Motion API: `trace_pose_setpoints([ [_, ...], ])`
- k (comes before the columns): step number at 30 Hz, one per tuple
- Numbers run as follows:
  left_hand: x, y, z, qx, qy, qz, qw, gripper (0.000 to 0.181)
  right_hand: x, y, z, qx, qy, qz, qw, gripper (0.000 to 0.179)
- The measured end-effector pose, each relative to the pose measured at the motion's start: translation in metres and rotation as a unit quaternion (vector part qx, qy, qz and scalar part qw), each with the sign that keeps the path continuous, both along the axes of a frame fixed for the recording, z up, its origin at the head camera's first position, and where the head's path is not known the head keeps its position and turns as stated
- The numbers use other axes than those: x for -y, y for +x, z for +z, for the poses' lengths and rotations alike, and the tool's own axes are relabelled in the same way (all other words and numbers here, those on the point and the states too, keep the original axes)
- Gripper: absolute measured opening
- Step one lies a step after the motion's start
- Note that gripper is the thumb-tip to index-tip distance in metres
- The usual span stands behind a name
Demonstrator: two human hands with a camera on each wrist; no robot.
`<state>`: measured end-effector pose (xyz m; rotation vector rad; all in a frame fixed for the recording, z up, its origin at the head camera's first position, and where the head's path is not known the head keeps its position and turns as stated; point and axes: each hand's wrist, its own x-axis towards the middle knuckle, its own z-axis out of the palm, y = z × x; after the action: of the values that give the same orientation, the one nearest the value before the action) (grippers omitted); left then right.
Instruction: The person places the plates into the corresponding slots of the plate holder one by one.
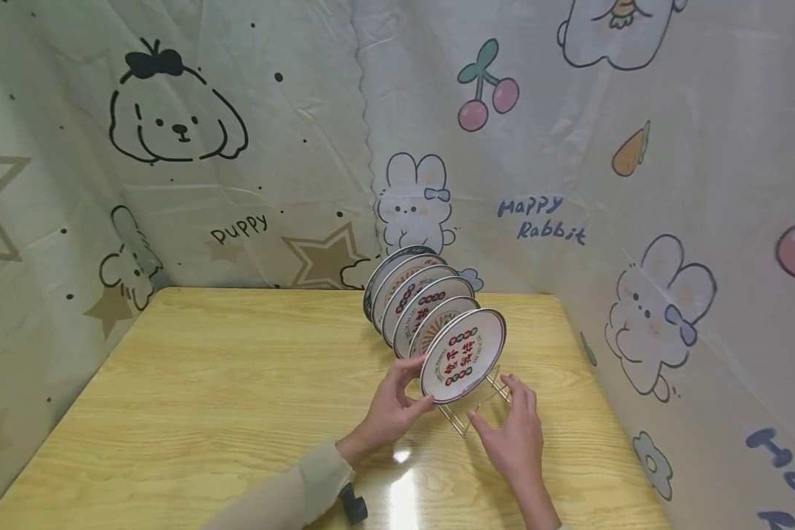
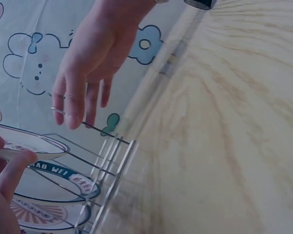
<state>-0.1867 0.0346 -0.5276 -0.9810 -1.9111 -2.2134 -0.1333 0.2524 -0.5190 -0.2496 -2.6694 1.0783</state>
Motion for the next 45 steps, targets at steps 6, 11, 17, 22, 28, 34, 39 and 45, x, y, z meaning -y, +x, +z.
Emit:
trace_pose_setpoints([
  [6, -0.002, 0.001, -0.006, -0.001, 0.005, -0.004, 1.0000, 0.066, 0.001, -0.001, 0.000, -0.008, 0.000, -0.002, 1.0000, 0.088],
  [11, -0.003, 0.003, -0.012, -0.004, 0.001, 0.003, 1.0000, 0.066, 0.002, -0.001, -0.001, -0.011, 0.000, -0.002, 0.9999, 0.088],
  [17, -0.005, 0.004, -0.016, -0.002, -0.008, 0.012, 0.9999, 0.066, 0.002, -0.002, -0.003, -0.007, 0.001, -0.001, 1.0000, 0.088],
  [22, -0.007, 0.004, -0.019, 0.004, -0.011, 0.020, 0.9997, 0.065, 0.001, -0.002, -0.003, -0.005, 0.000, 0.000, 1.0000, 0.087],
  [28, -0.008, 0.005, -0.020, 0.005, -0.024, 0.032, 0.9992, 0.065, 0.001, -0.002, -0.003, -0.007, 0.000, 0.001, 1.0000, 0.087],
  [34, -0.008, 0.006, -0.021, 0.008, -0.030, 0.035, 0.9989, 0.065, 0.001, -0.002, -0.003, -0.009, 0.002, 0.001, 1.0000, 0.087],
  [39, -0.009, 0.006, -0.023, 0.013, -0.024, 0.030, 0.9992, 0.063, 0.000, -0.002, -0.004, -0.006, 0.004, 0.003, 1.0000, 0.088],
  [45, -0.010, 0.007, -0.024, 0.022, -0.033, 0.039, 0.9985, 0.061, 0.000, -0.003, -0.004, -0.006, 0.002, 0.005, 1.0000, 0.089],
])
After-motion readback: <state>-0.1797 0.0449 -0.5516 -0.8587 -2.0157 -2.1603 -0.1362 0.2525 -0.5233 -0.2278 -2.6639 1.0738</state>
